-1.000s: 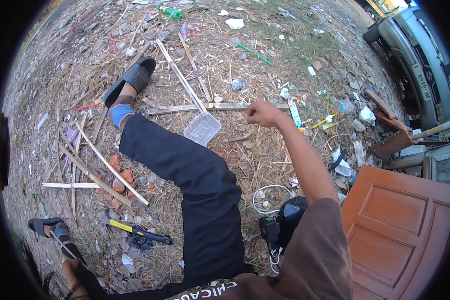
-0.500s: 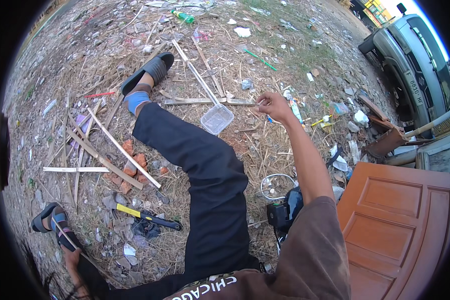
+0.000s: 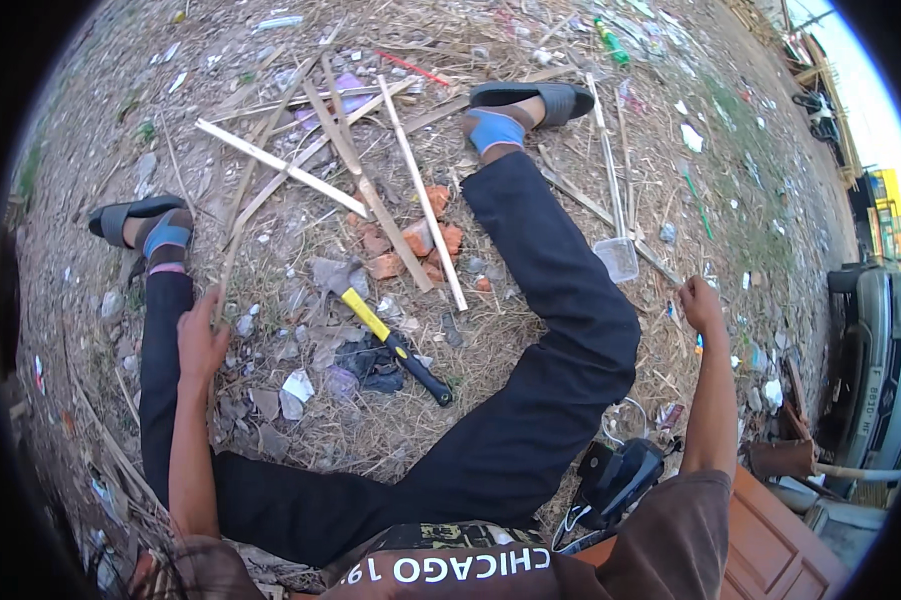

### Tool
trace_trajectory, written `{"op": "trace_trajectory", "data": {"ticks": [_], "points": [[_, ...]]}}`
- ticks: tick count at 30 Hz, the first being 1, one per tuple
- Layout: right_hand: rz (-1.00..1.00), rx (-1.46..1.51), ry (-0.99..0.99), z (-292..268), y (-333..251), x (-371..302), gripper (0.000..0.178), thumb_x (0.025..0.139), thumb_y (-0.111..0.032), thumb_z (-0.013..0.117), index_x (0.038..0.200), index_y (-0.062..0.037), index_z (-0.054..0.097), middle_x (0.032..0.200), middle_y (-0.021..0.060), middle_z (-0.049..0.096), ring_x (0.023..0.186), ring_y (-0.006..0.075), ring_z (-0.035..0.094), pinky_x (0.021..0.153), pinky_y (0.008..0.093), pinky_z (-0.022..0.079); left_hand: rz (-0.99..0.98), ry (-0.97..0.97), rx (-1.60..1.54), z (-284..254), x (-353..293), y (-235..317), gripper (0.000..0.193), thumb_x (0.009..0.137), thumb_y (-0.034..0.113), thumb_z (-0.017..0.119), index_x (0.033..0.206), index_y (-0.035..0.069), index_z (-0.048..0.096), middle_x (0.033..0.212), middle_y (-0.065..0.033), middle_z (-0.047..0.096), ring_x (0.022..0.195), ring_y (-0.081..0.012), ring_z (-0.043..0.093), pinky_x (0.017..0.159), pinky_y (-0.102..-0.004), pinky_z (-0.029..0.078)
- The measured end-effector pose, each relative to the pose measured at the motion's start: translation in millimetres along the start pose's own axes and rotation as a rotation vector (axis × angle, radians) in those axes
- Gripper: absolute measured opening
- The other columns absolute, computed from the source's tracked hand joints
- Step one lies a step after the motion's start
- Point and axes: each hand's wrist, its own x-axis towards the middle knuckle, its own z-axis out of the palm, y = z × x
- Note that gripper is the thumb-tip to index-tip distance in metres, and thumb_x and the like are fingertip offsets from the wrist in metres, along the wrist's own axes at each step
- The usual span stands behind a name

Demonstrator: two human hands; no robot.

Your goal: The person strips bamboo pieces using a hammer and a stone while sitting on the ground, handling several strips and a piece of brick.

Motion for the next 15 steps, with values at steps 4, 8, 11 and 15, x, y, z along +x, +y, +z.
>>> {"op": "trace_trajectory", "data": {"ticks": [4, 8, 11, 15], "points": [[0.050, -0.074, -0.086, 1.8, -26.6, -2.5, 0.037, 0.096, -0.033, 0.061, 0.083, 0.0010, 0.067, 0.074, 0.0209, 0.067, 0.074, 0.0378, 0.067, 0.068, 0.0463, 0.049, 0.073, -0.037, -0.174, 34.4, -20.4, 9.4, 0.056, 0.086, 0.005, 0.060, 0.140, 0.012, 0.051, 0.123, -0.0210, 0.059, 0.104, -0.0426, 0.062, 0.086, -0.0489, 0.051], [0.043, -0.145, -0.107, 6.4, -7.8, -8.9, 0.043, 0.095, -0.037, 0.061, 0.075, 0.0013, 0.068, 0.068, 0.0199, 0.066, 0.067, 0.0343, 0.067, 0.064, 0.0450, 0.049, 0.119, 0.052, -0.212, 29.4, -20.3, 49.0, 0.052, 0.085, 0.007, 0.066, 0.135, 0.010, 0.055, 0.130, -0.0197, 0.054, 0.110, -0.0424, 0.059, 0.090, -0.0485, 0.050], [0.045, -0.069, -0.140, 11.9, -17.6, -13.7, 0.037, 0.092, -0.031, 0.065, 0.074, 0.0011, 0.068, 0.068, 0.0182, 0.067, 0.065, 0.0292, 0.067, 0.063, 0.0428, 0.049, 0.224, 0.100, -0.113, 24.9, -19.5, 53.3, 0.050, 0.084, 0.007, 0.067, 0.133, 0.007, 0.055, 0.137, -0.0188, 0.049, 0.117, -0.0402, 0.054, 0.099, -0.0454, 0.045], [0.021, 0.007, -0.103, 20.5, -6.4, -14.2, 0.017, 0.087, -0.016, 0.066, 0.082, 0.0007, 0.067, 0.071, 0.0137, 0.069, 0.064, 0.0228, 0.067, 0.062, 0.0385, 0.050, 0.315, 0.182, -0.224, 33.4, -19.6, 78.3, 0.038, 0.082, 0.005, 0.070, 0.119, 0.006, 0.063, 0.130, -0.0169, 0.055, 0.113, -0.0362, 0.056, 0.097, -0.0441, 0.046]]}}
